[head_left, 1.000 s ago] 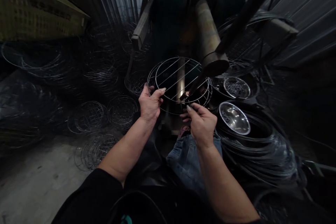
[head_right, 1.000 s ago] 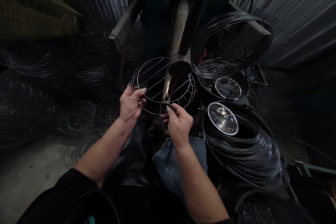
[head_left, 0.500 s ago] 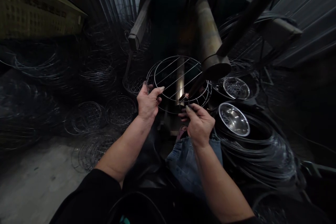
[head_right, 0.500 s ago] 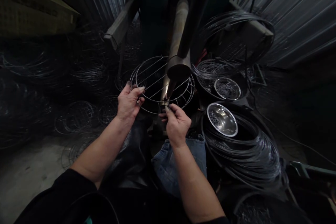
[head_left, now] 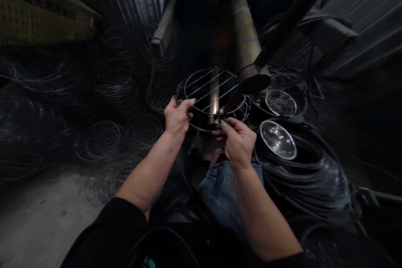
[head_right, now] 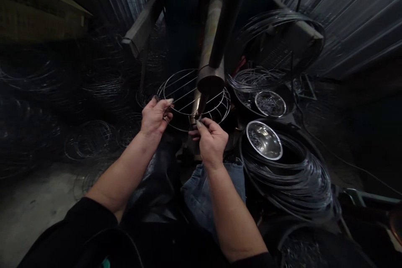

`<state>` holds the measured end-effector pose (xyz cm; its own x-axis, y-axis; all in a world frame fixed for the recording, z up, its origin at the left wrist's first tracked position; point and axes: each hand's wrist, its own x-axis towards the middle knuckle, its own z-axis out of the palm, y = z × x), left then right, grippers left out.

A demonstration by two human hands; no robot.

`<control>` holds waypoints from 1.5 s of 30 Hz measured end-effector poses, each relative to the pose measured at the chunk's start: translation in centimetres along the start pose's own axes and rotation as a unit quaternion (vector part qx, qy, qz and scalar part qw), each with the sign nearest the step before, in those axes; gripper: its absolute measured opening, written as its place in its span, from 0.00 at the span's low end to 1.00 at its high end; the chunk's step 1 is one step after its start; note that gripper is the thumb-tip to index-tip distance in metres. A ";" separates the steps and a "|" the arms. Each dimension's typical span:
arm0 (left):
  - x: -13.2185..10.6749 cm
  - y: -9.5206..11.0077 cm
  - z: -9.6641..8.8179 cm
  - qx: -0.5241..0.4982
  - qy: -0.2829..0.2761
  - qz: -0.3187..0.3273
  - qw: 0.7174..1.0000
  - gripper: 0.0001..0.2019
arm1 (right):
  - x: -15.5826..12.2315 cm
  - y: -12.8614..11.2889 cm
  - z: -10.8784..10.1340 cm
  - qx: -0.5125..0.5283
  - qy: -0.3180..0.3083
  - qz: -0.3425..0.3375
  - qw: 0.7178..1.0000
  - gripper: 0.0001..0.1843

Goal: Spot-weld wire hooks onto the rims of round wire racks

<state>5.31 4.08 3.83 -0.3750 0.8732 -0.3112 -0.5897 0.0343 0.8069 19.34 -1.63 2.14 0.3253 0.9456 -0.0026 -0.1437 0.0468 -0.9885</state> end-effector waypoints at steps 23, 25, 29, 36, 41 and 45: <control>0.6 0.3 0.0 0.022 -0.011 -0.019 1.000 0.22 | -0.8 2.3 -1.2 -0.110 -0.024 -0.119 0.987 0.12; 0.7 0.5 -0.1 0.025 -0.011 -0.025 0.999 0.22 | -1.2 1.9 -1.9 -0.110 -0.005 -0.134 0.985 0.14; 1.1 0.7 -0.4 0.015 -0.015 -0.039 0.999 0.20 | -1.0 1.3 -4.0 -0.044 0.101 -0.140 0.984 0.17; -0.8 -1.0 -1.1 -0.034 -0.029 -0.009 0.999 0.21 | 0.7 2.4 -5.6 0.102 0.064 0.079 0.990 0.23; -3.0 -3.0 -1.6 -0.058 -0.009 -0.019 0.998 0.24 | 0.9 2.9 -5.7 0.167 0.016 0.140 0.976 0.19; -3.8 -3.7 -2.6 -0.041 0.015 -0.023 0.999 0.26 | 1.1 3.2 -5.9 0.167 0.024 0.162 0.972 0.17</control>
<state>7.06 -0.57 0.74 -0.3669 0.8569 -0.3621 -0.6623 0.0327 0.7485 24.74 -2.37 -1.91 0.2552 0.9124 -0.3199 -0.5378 -0.1410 -0.8312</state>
